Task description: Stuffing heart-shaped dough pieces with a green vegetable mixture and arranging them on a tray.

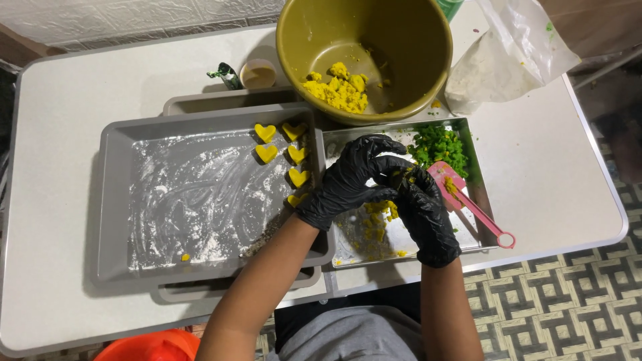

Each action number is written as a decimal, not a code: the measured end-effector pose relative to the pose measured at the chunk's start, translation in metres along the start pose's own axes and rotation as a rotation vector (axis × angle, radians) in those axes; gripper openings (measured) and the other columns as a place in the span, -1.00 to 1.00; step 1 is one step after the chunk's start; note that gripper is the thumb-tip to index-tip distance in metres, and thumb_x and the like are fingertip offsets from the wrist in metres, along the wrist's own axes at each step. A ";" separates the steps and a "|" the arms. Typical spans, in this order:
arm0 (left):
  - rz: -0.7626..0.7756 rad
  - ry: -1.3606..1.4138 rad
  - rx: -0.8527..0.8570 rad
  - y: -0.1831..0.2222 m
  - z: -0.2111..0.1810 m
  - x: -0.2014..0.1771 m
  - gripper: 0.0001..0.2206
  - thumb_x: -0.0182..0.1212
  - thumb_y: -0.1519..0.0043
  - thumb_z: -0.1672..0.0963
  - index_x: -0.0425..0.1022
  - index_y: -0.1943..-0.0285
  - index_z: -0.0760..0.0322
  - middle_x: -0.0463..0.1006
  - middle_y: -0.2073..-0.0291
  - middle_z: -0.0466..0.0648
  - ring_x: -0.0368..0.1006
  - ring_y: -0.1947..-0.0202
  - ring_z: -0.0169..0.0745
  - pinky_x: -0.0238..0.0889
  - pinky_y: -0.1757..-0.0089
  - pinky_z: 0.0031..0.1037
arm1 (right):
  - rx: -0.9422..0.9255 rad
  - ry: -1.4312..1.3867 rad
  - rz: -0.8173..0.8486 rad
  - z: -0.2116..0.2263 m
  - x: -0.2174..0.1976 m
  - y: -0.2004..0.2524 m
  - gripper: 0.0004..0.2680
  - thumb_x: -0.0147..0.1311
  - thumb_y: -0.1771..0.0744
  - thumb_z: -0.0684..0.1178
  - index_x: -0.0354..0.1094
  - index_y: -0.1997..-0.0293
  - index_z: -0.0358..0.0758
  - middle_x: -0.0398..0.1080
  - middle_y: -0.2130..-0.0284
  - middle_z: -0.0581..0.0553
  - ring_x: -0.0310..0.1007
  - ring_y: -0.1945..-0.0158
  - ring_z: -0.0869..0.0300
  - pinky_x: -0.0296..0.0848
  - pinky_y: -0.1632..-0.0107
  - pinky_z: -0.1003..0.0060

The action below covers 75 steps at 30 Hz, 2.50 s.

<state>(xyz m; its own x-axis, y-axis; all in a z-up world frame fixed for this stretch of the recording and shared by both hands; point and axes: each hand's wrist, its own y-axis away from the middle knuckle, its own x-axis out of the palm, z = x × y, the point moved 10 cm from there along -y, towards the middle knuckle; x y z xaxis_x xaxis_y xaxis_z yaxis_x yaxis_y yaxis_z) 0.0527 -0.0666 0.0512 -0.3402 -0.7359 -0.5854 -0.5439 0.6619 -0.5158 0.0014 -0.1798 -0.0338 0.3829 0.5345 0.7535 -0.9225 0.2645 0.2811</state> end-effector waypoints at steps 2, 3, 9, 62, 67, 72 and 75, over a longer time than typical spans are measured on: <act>-0.019 0.118 -0.021 -0.004 -0.008 -0.013 -0.55 0.34 -0.18 -0.07 0.51 -0.22 0.05 0.34 -0.24 -0.04 0.25 -0.35 -0.04 0.18 -0.29 -0.31 | 0.016 0.004 0.016 0.001 0.007 0.003 -0.76 0.01 -0.32 -0.32 0.27 -0.10 -0.57 0.42 0.08 -0.64 0.46 -0.01 -0.43 0.43 -0.05 -0.40; -0.037 0.237 -0.043 -0.006 -0.011 -0.020 -0.55 0.38 -0.18 -0.04 0.52 -0.22 0.10 0.35 -0.23 -0.02 0.31 -0.31 -0.02 0.30 -0.24 -0.37 | 0.032 0.008 0.033 0.001 0.012 0.004 -0.75 0.02 -0.32 -0.27 0.28 -0.10 -0.56 0.42 0.09 -0.63 0.47 0.02 -0.43 0.45 0.01 -0.37; -0.088 0.122 -0.019 -0.004 -0.007 -0.019 -0.53 0.38 -0.16 -0.09 0.51 -0.21 0.05 0.36 -0.22 -0.02 0.31 -0.29 0.02 0.26 -0.24 -0.30 | 0.096 0.025 0.100 0.004 0.037 0.014 -0.69 0.05 -0.33 -0.06 0.33 -0.11 -0.53 0.46 0.14 -0.61 0.53 0.14 -0.43 0.54 0.22 -0.23; -1.024 0.038 -0.457 0.162 0.120 -0.255 -0.55 0.56 -0.19 0.09 0.45 -0.22 0.03 0.45 -0.13 -0.14 0.29 -0.21 -0.24 0.21 -0.12 -0.16 | -0.223 1.567 0.382 -0.157 0.182 -0.013 -0.72 0.21 -0.25 0.21 0.53 0.01 0.04 0.56 0.13 -0.12 0.49 -0.08 -0.12 0.28 -0.25 -0.01; -1.030 0.056 -0.477 0.157 0.105 -0.258 -0.62 0.42 -0.23 0.08 0.41 -0.19 0.03 0.48 -0.17 -0.13 0.38 -0.24 -0.16 0.24 -0.18 -0.20 | -0.885 1.962 0.632 -0.143 0.216 0.013 -0.80 0.22 -0.15 0.17 0.41 0.29 0.03 0.45 0.56 -0.09 0.45 0.42 -0.16 0.28 0.30 -0.03; -1.002 0.029 -0.469 0.154 0.102 -0.255 -0.61 0.40 -0.25 0.06 0.39 -0.22 0.02 0.46 -0.18 -0.14 0.37 -0.24 -0.17 0.23 -0.16 -0.25 | -0.839 1.996 0.631 -0.137 0.208 0.012 -0.89 0.13 -0.23 0.17 0.49 0.26 0.21 0.47 0.25 0.03 0.46 0.10 -0.13 0.21 0.03 -0.23; -1.006 0.057 -0.454 0.151 0.100 -0.255 -0.64 0.41 -0.24 0.08 0.42 -0.18 0.01 0.47 -0.17 -0.17 0.36 -0.24 -0.21 0.22 -0.17 -0.28 | -0.864 1.808 0.706 -0.121 0.214 0.016 -0.83 0.23 -0.24 0.06 0.50 0.14 0.03 0.51 0.19 -0.07 0.50 0.07 -0.11 0.33 0.01 -0.09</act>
<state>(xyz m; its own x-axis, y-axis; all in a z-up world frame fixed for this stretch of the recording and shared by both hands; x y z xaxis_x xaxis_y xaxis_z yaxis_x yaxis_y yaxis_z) 0.1342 0.2359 0.0599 0.3872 -0.9220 0.0086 -0.8193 -0.3483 -0.4555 0.0742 0.0357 0.0598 0.1675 0.5353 -0.8279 -0.8489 -0.3487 -0.3972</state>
